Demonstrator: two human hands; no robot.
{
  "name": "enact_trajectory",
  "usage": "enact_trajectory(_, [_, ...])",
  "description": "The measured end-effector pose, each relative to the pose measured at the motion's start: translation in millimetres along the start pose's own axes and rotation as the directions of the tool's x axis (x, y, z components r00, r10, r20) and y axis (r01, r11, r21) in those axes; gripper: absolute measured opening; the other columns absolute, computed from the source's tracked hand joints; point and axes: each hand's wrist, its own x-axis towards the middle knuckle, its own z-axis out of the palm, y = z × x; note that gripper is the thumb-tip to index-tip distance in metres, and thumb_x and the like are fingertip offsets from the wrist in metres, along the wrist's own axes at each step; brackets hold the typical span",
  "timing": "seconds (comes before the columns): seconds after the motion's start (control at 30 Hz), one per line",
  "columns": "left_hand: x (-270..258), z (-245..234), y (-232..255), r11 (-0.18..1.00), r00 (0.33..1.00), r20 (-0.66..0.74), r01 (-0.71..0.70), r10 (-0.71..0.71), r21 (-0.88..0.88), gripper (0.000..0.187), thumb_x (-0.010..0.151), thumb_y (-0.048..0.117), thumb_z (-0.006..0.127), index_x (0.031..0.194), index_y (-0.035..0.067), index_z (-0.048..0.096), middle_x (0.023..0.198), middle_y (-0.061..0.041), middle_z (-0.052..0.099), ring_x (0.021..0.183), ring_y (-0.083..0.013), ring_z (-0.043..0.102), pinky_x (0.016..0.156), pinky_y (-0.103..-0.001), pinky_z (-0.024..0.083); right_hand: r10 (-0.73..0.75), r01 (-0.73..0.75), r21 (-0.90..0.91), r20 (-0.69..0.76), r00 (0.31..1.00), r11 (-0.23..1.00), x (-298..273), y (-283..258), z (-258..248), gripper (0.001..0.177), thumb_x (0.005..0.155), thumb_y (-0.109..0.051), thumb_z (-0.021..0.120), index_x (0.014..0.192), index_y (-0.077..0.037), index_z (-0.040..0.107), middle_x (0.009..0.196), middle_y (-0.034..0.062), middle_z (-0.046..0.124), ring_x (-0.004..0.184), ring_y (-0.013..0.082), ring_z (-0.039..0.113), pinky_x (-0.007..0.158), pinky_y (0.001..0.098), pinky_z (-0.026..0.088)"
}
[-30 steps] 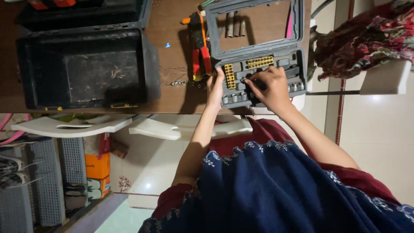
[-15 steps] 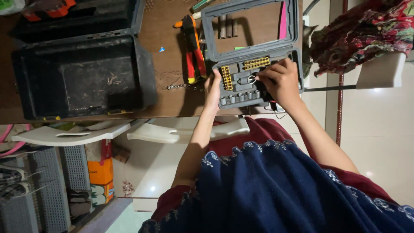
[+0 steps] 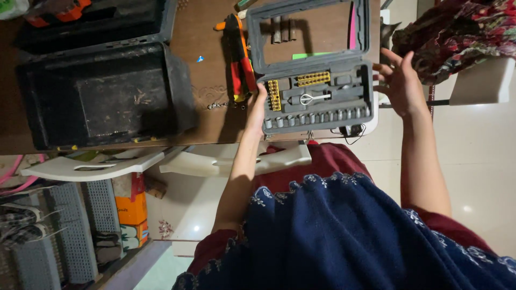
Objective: The person opens a toolbox and removes various tools, including screwdrivers and sockets, placing them on the table. They then sort the tools and place them back into designated slots within the toolbox and a smaller orange case, organizing them by type.
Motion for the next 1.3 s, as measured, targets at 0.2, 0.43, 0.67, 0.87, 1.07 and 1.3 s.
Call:
enact_trajectory(0.2, [-14.6, 5.1, 11.4, 0.999, 0.994, 0.099, 0.043, -0.043, 0.008, 0.083, 0.085, 0.066, 0.052, 0.135, 0.000, 0.061, 0.143, -0.013, 0.061, 0.129, -0.0222, 0.054, 0.107, -0.036, 0.043, -0.079, 0.095, -0.057, 0.236, 0.969, 0.994, 18.9, -34.6, 40.8, 0.076, 0.093, -0.077, 0.030, 0.146, -0.027, 0.052, 0.152, 0.0063, 0.056, 0.148, 0.0338, 0.046, 0.125, 0.0637, 0.012])
enact_trajectory(0.43, [-14.7, 13.4, 16.2, 0.987, 0.995, -0.018, 0.100, -0.098, 0.123, 0.102, 0.080, 0.075, 0.043, 0.148, -0.001, 0.048, 0.160, -0.016, 0.043, 0.148, -0.0279, 0.039, 0.118, -0.041, 0.032, -0.219, 0.227, 0.021, 0.352, 0.910, 0.974, 17.1, -36.9, 37.4, 0.059, 0.108, -0.061, 0.034, 0.155, -0.025, 0.032, 0.151, 0.0163, 0.052, 0.137, 0.0346, 0.046, 0.117, 0.0526, 0.032])
enact_trajectory(0.67, [-14.6, 13.1, 11.7, 0.988, 0.988, -0.045, 0.148, -0.150, -0.038, 0.105, 0.081, 0.078, 0.030, 0.154, 0.003, 0.036, 0.162, -0.016, 0.037, 0.144, -0.0275, 0.039, 0.114, -0.041, 0.033, -0.235, 0.278, -0.047, 0.412, 0.880, 0.959, -6.5, -27.6, 24.8, 0.094, 0.081, -0.097, 0.022, 0.123, -0.020, 0.055, 0.174, 0.0100, 0.022, 0.163, 0.0493, 0.009, 0.120, 0.0779, 0.015])
enact_trajectory(0.87, [-23.7, 12.0, 5.9, 0.793, 0.980, 0.187, 0.165, -0.066, -0.586, 0.078, 0.088, 0.065, 0.050, 0.137, 0.005, 0.059, 0.138, -0.016, 0.060, 0.114, -0.0257, 0.059, 0.097, -0.040, 0.047, -0.468, 0.645, -0.372, 0.465, 0.752, 0.667, -24.9, -27.4, 23.1, 0.041, 0.084, -0.025, 0.065, 0.121, -0.008, 0.064, 0.174, 0.0194, 0.026, 0.165, 0.0441, 0.022, 0.133, 0.0647, 0.017])
enact_trajectory(1.07, [-22.0, 6.3, -5.0, 0.873, 0.970, 0.234, 0.170, -0.067, -0.457, 0.031, 0.084, 0.010, 0.071, 0.110, -0.006, 0.068, 0.094, -0.013, 0.070, 0.076, -0.0182, 0.064, 0.067, -0.026, 0.050, -0.594, 0.737, -0.200, 0.474, 0.650, 0.646, -28.7, -29.2, 25.0, 0.097, 0.067, -0.044, 0.069, 0.152, -0.018, 0.031, 0.175, 0.0187, 0.021, 0.165, 0.0431, 0.020, 0.138, 0.0662, 0.016])
enact_trajectory(1.3, [-20.1, 47.7, 6.0, 0.867, 0.993, 0.113, 0.090, -0.040, -0.490, 0.055, 0.072, 0.010, 0.094, 0.119, 0.009, 0.066, 0.099, -0.011, 0.063, 0.089, -0.0273, 0.065, 0.071, -0.049, 0.062, -0.209, 0.155, 0.194, 0.298, 0.931, 0.969, 42.8, 189.8, -42.0, 0.102, 0.036, 0.026, 0.084, 0.132, 0.012, 0.054, 0.132, 0.0286, 0.061, 0.131, 0.0427, 0.058, 0.118, 0.0576, 0.040])
